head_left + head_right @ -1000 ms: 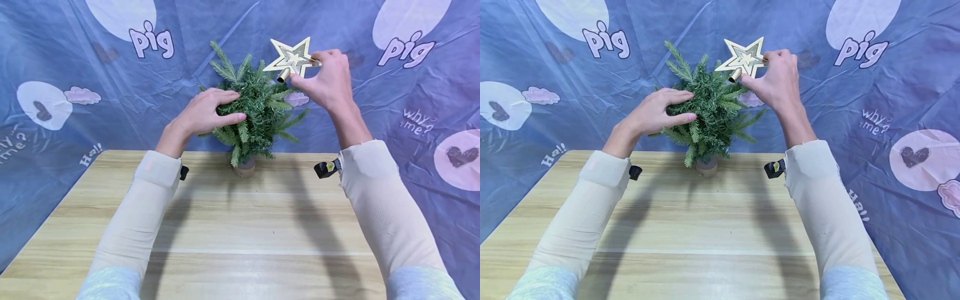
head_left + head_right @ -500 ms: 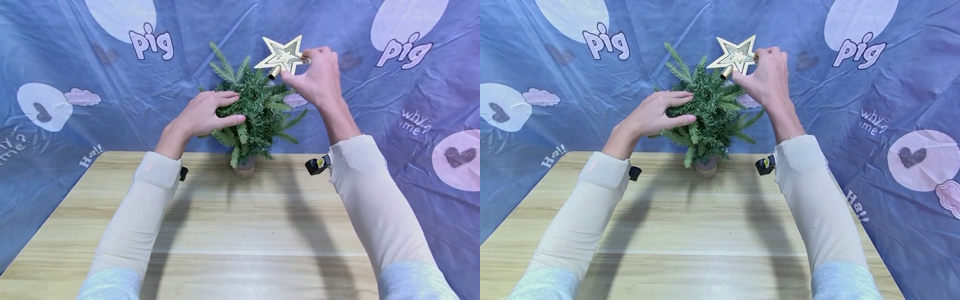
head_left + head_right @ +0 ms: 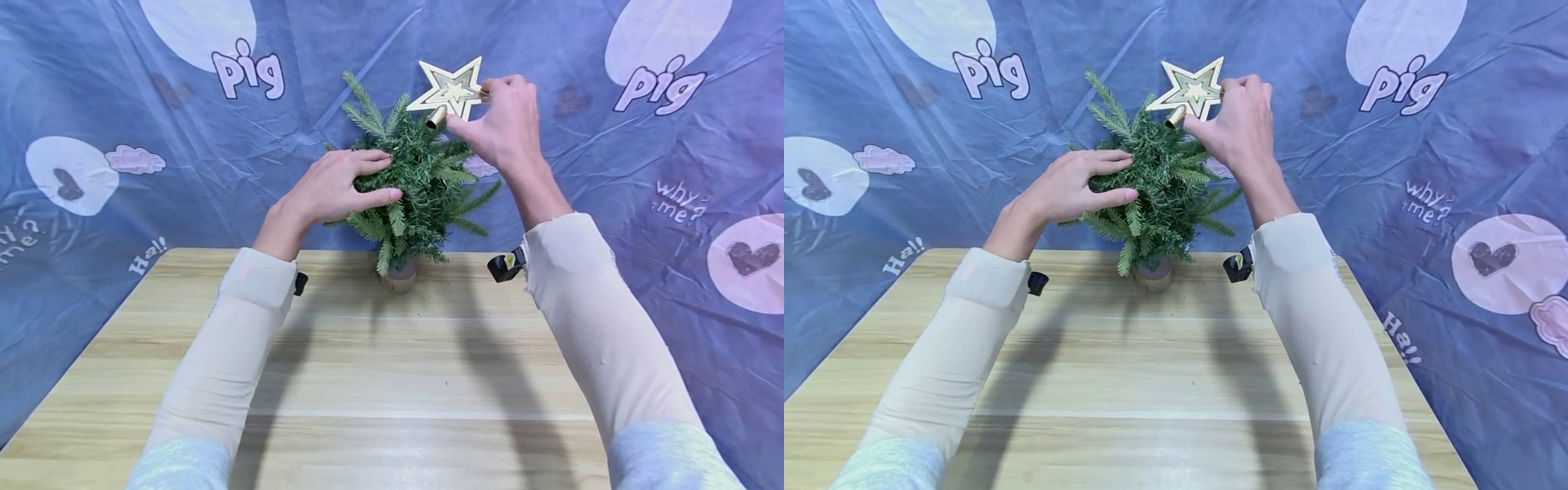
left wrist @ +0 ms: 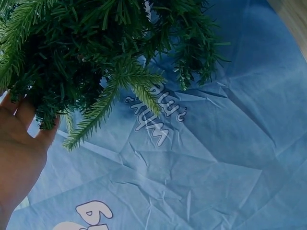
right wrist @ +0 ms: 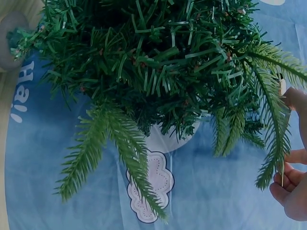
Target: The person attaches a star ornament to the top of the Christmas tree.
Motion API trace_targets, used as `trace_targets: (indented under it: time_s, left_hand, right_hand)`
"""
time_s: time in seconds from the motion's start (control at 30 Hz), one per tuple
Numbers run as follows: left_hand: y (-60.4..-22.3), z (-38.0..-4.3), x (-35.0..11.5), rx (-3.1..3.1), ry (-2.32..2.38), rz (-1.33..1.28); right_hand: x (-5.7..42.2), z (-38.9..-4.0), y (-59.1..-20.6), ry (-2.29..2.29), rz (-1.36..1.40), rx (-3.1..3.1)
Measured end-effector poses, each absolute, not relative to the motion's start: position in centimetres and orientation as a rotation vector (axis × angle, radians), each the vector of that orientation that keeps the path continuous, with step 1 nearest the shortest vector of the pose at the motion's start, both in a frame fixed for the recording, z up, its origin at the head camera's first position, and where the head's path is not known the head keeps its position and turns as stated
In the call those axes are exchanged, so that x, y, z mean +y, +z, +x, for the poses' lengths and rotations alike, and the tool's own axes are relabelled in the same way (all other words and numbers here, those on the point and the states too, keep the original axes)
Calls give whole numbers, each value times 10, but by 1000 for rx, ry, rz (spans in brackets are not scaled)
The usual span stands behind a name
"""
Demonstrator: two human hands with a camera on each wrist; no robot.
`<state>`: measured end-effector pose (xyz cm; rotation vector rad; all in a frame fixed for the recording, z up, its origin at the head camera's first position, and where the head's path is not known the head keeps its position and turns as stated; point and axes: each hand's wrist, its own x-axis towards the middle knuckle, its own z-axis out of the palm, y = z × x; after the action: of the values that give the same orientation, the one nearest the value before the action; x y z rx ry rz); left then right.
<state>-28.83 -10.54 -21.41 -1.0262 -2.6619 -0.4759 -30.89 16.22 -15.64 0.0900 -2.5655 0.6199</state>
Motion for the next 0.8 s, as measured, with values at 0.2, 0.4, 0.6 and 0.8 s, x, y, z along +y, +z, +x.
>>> trace_targets:
  time_s: [0.2,0.4,0.6,0.8]
  left_hand:
    - [-217,-289,-106,-2628,-471,-1037]
    - [-219,-289,-106,-2610,-478,-1039]
    - [-218,-288,-105,-2613,-485,-1032]
    - [-218,-289,-105,-2604,-490,-1026]
  right_hand:
    - [154,-313,-158,631,74,-2572]
    - [147,-317,-159,630,46,-2583]
    - [144,-321,-156,611,21,-2587]
    - [140,-323,-151,589,18,-2592]
